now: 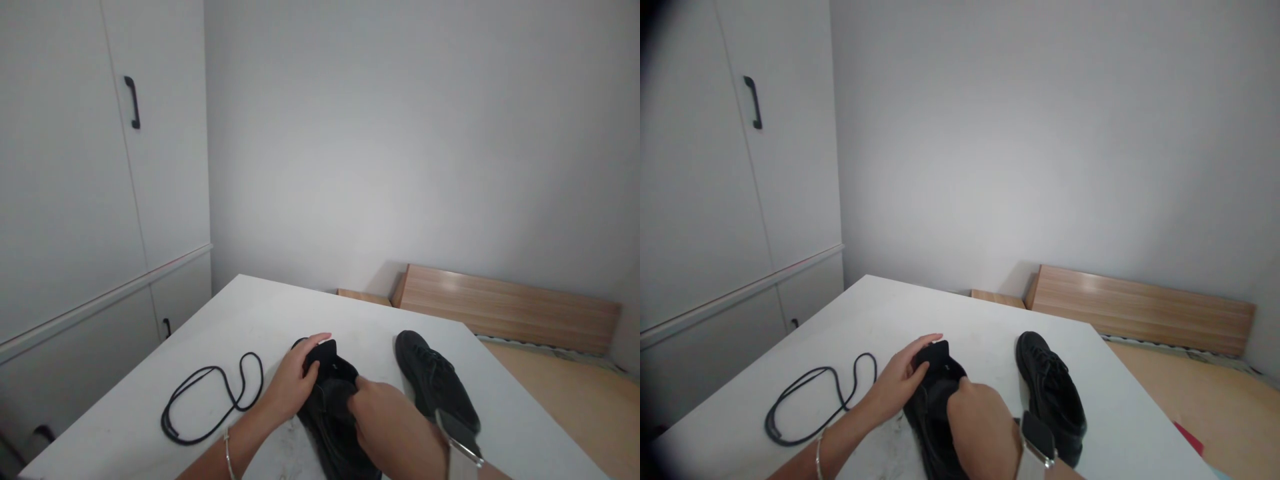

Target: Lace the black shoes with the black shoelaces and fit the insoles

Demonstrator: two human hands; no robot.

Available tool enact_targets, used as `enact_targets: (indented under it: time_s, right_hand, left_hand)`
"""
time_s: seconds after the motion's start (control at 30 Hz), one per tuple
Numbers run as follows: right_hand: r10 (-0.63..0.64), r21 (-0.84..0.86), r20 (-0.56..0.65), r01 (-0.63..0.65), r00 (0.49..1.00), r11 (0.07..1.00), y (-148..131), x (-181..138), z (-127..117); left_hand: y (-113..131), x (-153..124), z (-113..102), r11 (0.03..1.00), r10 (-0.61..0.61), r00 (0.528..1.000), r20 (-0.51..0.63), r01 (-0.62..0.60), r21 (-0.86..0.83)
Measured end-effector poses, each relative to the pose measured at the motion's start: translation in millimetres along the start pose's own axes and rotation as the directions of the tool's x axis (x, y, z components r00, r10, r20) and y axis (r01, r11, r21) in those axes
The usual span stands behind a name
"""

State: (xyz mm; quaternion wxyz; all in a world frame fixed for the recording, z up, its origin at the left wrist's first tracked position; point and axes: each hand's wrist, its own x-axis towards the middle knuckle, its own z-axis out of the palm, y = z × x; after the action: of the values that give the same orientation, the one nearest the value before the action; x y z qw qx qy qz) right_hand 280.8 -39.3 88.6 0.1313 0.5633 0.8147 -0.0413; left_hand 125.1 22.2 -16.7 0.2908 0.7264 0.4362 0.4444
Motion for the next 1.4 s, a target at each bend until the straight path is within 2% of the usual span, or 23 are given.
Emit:
enact_targets:
  time_s: [0.13, 0.33, 0.5, 0.77, 0.87, 1.03, 1.13, 1.23, 1.4]
  right_hand:
    - [-0.012, 0.022, -0.092, 0.015, 0.996, 1.000, -13.9, 28.0, 16.5]
    - [-0.137, 0.032, -0.047, 0.138, 0.989, 0.990, -1.3, 34.9, 24.5]
    - [-0.108, 0.019, -0.017, 0.108, 0.994, 0.994, 1.7, 42.8, 33.0]
    - [-0.164, 0.050, -0.075, 0.168, 0.984, 0.985, -4.2, 78.3, 64.6]
    - [-0.251, 0.040, -0.041, 0.253, 0.967, 0.967, 4.0, 78.5, 58.3]
    - [-0.370, -0.044, -0.054, 0.368, 0.928, 0.929, 27.3, 63.2, 25.0]
    - [-0.466, -0.123, -0.023, 0.460, 0.885, 0.879, 34.1, 55.5, 17.0]
    - [-0.556, -0.194, 0.011, 0.547, 0.831, 0.814, 33.9, 55.7, 32.5]
    - [-0.603, -0.243, -0.098, 0.568, 0.792, 0.786, 32.9, 74.1, 81.8]
  left_hand:
    - [-1.0, -1.6, 1.2, 0.997, 0.036, 0.999, -0.019, -0.037, -0.072]
    - [-9.4, -3.1, 7.5, 0.985, -0.002, 0.999, -0.034, -0.004, -0.174]
    - [-18.5, -3.5, 12.0, 0.981, -0.016, 0.999, -0.047, 0.007, -0.192]
    - [-19.0, -6.6, 13.1, 0.981, -0.040, 0.998, -0.056, 0.028, -0.191]
    - [-18.8, -6.4, 12.3, 0.983, -0.045, 0.997, -0.056, 0.034, -0.182]
    - [-21.3, -4.1, 11.9, 0.984, -0.040, 0.998, -0.052, 0.031, -0.176]
    - [-21.7, -4.2, 11.9, 0.985, -0.044, 0.997, -0.056, 0.034, -0.167]
    - [-20.9, -5.3, 11.8, 0.986, -0.051, 0.997, -0.054, 0.041, -0.162]
    - [-21.0, -6.6, 11.8, 0.985, -0.058, 0.997, -0.050, 0.049, -0.168]
